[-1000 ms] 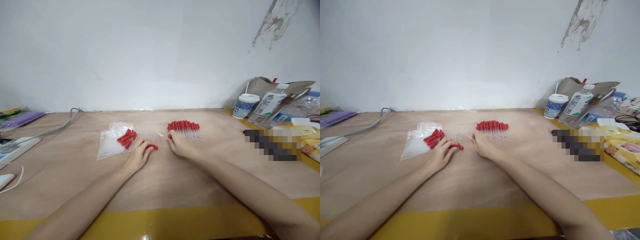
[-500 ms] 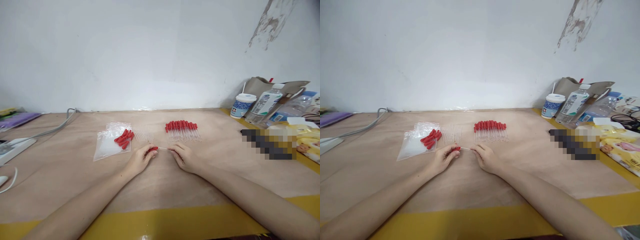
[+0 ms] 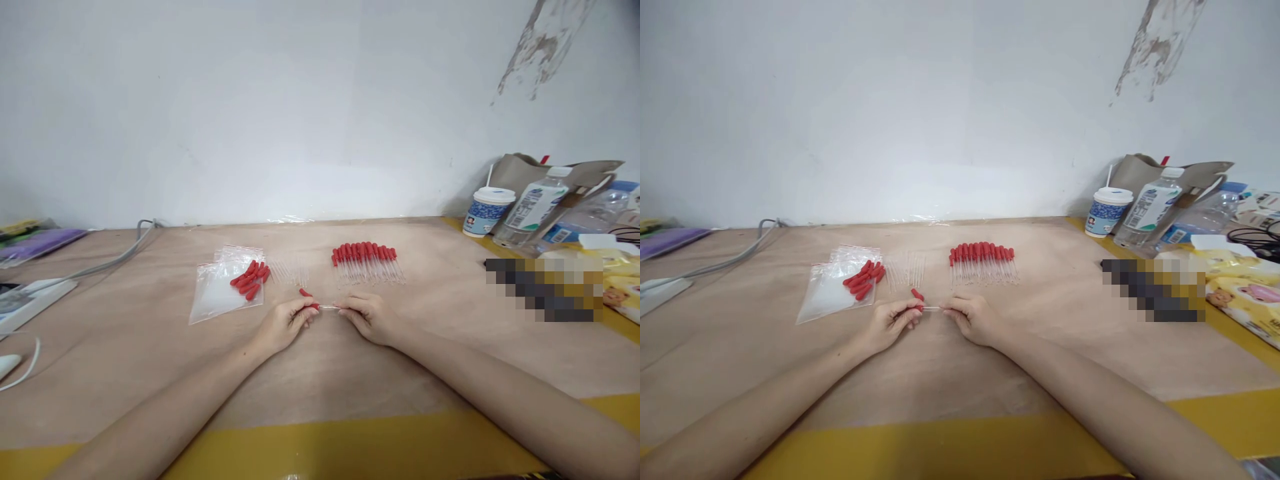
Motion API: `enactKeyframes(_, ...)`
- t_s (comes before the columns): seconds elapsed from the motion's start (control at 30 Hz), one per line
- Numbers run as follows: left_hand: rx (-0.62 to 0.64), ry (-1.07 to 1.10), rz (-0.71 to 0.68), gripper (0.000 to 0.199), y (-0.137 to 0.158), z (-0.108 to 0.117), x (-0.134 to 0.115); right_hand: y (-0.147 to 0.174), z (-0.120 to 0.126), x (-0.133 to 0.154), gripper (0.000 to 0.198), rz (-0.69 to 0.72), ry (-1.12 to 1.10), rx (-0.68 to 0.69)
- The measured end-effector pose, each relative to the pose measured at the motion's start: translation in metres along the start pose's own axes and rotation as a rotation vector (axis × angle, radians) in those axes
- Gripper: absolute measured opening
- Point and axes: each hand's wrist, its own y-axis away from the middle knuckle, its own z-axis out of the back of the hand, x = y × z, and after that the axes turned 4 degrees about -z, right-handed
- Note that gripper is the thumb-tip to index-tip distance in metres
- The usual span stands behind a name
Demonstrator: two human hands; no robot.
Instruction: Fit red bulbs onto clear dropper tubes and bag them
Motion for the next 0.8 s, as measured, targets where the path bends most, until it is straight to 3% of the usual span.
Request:
enactKeyframes(0.2,0.099,-0.096,-0.023,0.023,0.001,0.003,-0.012,-0.002,0.004,-0.002,0.026,0.020,0.025,0.067)
enactKeyframes(0.43,0.087,-0.248,-0.074,0.017,-0.003,0.005,-0.023,0.002,0.002,-0.004,0.025,0.113,0.343,0.019)
enactKeyframes(0.6,0.013,-0.162,-0.042,0.020,-0.004,0.003,-0.011,0.003,0.002,-0.004,0.022,0.112,0.250,-0.037)
enactKeyframes(0.8,0.060,-0.047,0.055,0.022,-0.003,0.001,-0.007,0.002,-0.003,-0.009,0.020,0.161,0.210,-0.085)
